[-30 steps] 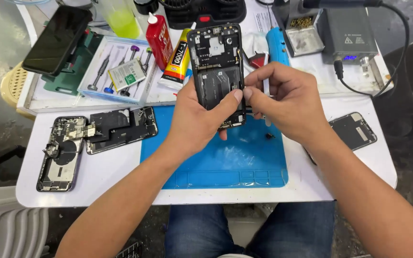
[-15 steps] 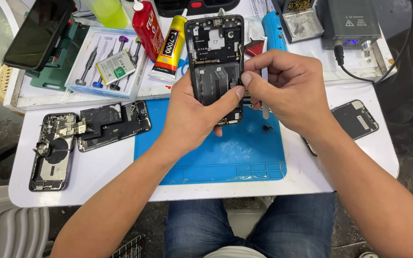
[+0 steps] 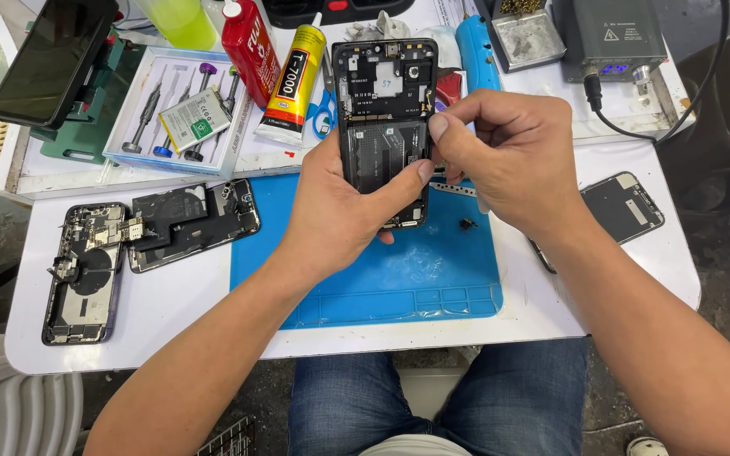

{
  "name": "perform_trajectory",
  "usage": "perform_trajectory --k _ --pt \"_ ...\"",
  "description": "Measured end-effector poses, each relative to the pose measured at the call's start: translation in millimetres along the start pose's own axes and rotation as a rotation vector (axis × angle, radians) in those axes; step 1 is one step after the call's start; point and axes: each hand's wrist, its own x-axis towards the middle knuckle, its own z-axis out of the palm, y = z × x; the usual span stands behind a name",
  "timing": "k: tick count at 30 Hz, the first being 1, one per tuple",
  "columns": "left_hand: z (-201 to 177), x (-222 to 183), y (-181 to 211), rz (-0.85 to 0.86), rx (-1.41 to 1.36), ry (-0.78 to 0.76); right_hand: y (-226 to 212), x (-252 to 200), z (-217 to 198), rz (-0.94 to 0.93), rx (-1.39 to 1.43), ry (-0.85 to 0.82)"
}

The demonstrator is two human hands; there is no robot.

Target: Reassembling the internal components of a smartphone, including connecting ribbon cables and placing the battery.

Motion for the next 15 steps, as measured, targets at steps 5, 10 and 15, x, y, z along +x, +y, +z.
perform_trajectory --k 5,10,15 --pt "-2 2 2 0.022 -0.003 -0.013 -5 0 0 -0.038 -0.013 -0.005" --pt "-8 10 -19 0.068 -0.335 -0.058 -8 3 -7 -0.195 -0.033 -0.033" --pt "-12 20 -19 0.403 -0.227 0.048 -44 5 -13 -0.325 -0.823 -0.238"
